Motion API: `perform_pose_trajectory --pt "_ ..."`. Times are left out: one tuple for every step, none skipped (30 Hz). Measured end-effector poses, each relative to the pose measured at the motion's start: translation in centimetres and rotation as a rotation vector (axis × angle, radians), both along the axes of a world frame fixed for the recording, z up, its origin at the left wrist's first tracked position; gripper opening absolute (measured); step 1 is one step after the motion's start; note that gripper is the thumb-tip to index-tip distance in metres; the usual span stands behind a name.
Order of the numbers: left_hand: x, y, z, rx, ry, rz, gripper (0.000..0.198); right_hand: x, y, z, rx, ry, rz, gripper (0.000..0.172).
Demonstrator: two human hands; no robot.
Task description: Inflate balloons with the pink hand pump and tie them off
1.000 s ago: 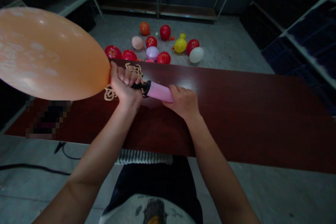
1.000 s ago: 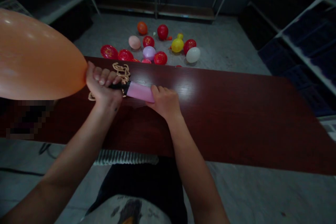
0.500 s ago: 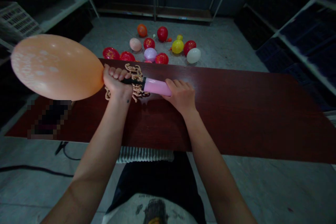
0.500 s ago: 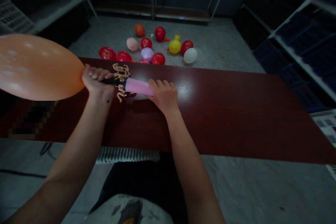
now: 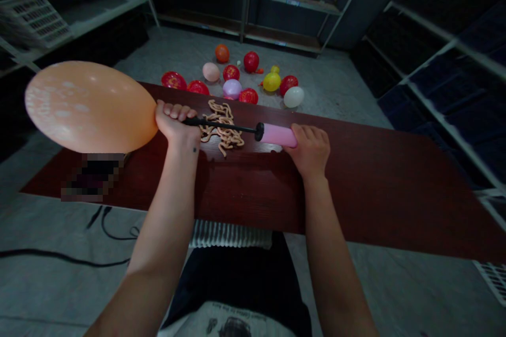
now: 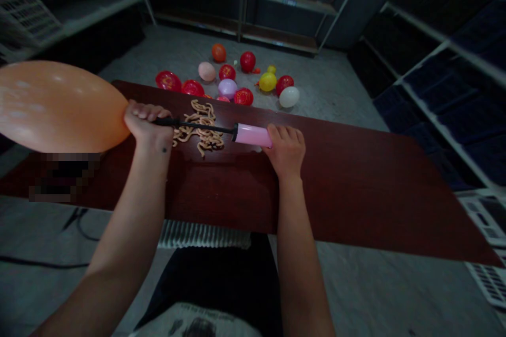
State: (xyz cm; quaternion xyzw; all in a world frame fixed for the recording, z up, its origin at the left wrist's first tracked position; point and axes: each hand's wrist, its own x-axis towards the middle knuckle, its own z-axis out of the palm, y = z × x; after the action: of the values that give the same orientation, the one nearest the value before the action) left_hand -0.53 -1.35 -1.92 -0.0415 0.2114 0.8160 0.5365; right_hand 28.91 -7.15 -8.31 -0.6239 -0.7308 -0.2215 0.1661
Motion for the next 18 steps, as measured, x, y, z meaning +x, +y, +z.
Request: perform_pose_trajectory --pt "0.0 -0.2 0.1 0.012 -0.008 0.0 0.047 0.0 0.0 0.0 0.008 0.001 0.002 0.037" --pt "0.1 -0.4 0.3 0.022 -0.011 0.002 0.048 0.0 0.0 0.0 0.013 0.005 0.003 0.037" --pt "0.2 -0.6 0.4 0.028 -0.009 0.002 0.049 0.0 -0.1 0.0 0.013 0.01 0.001 0.038" --pt "0.3 -0.7 0.5 0.034 -0.004 0.002 0.05 0.0 -0.1 -0.1 0.01 0.014 0.001 0.038" --pt "0.5 -0.9 0.6 0.042 0.002 0.006 0.05 0.0 -0.1 -0.1 0.004 0.017 0.003 0.039" --pt "0.6 -1.1 0.7 0.051 0.01 0.012 0.051 -0.1 -0.1 -0.2 -0.005 0.017 0.008 0.039" --pt "0.7 -1.2 0.8 0.059 0.019 0.022 0.051 -0.1 -0.1 -0.3 -0.015 0.016 0.015 0.039" --pt "0.8 -1.4 0.9 0.068 0.034 0.027 0.052 -0.2 -0.1 -0.3 -0.025 0.014 0.023 0.038" --pt "0.9 -1.5 1.0 0.072 0.049 0.03 0.052 -0.3 -0.1 -0.3 -0.038 0.014 0.032 0.038" --pt "1.1 -1.6 1.0 0.072 0.063 0.029 0.053 -0.5 -0.2 -0.2 -0.052 0.014 0.045 0.038" --pt "1.5 -1.7 1.0 0.074 0.076 0.022 0.053 -0.8 -0.2 -0.1 -0.065 0.016 0.058 0.038" --pt "1.9 -1.8 1.0 0.08 0.092 0.009 0.054 -1.3 -0.3 0.0 -0.078 0.02 0.073 0.038" --pt "2.5 -2.0 0.9 0.088 0.11 -0.007 0.054 -1.8 -0.4 0.1 -0.094 0.023 0.092 0.039" --pt "3.1 -2.1 0.8 0.093 0.134 -0.023 0.055 -2.3 -0.6 0.2 -0.105 0.031 0.102 0.039" --pt "3.9 -2.3 0.6 0.095 0.164 -0.042 0.056 -2.9 -0.8 0.3 -0.127 0.041 0.113 0.039" --pt "4.8 -2.4 0.4 0.093 0.2 -0.067 0.057 -3.5 -0.9 0.3 -0.153 0.052 0.124 0.038" --pt "5.7 -2.6 0.3 0.088 0.235 -0.089 0.058 -4.0 -1.1 0.3 -0.183 0.062 0.139 0.036" --pt "6.5 -2.7 0.2 0.081 0.268 -0.11 0.06 -4.4 -1.2 0.3 -0.208 0.074 0.144 0.035"
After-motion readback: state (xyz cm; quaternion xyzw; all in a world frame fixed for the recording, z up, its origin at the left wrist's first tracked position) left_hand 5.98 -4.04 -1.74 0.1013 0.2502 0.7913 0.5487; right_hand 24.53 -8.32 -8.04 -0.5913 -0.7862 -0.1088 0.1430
